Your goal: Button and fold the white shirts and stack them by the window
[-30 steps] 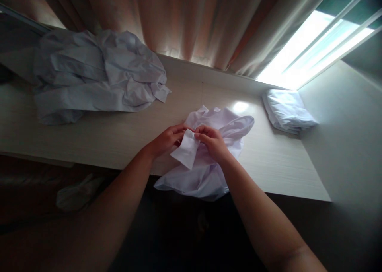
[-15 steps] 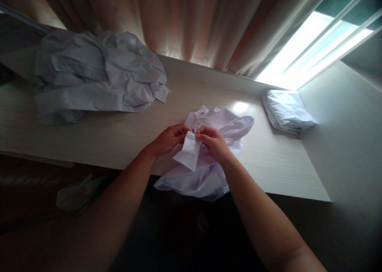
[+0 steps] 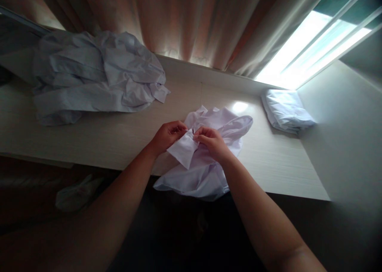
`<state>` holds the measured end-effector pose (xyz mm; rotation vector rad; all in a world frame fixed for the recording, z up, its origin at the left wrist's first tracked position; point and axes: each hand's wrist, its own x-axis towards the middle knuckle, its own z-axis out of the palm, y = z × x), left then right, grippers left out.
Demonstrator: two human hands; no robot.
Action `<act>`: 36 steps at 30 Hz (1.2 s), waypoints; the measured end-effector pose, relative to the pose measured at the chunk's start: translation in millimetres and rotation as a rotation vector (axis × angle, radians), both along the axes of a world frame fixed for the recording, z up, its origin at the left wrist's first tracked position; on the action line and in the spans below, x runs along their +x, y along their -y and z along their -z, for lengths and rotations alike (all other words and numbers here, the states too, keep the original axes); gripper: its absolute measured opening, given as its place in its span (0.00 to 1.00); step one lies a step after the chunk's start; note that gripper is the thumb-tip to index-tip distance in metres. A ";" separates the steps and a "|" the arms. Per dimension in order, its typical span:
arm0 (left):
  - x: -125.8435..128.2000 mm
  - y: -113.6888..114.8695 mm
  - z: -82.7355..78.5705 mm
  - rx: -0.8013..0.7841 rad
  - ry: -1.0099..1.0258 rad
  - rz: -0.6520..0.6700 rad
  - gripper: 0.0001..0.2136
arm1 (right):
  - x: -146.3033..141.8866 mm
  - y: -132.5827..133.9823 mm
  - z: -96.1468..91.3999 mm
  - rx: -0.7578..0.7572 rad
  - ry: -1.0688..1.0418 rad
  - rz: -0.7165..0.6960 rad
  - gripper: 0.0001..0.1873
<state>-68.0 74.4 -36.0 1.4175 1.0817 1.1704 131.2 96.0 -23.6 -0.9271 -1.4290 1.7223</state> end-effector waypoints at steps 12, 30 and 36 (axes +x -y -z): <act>2.3 -2.9 -0.2 -0.087 0.149 -0.045 0.12 | -1.7 2.4 1.9 0.011 -0.052 0.050 0.12; -7.3 -8.7 -0.2 -0.107 0.573 -0.297 0.09 | 3.5 0.7 2.9 0.296 -0.120 0.289 0.06; -23.4 -25.1 16.1 -0.048 0.574 -0.642 0.07 | 9.9 -1.8 -0.8 0.364 -0.185 0.359 0.04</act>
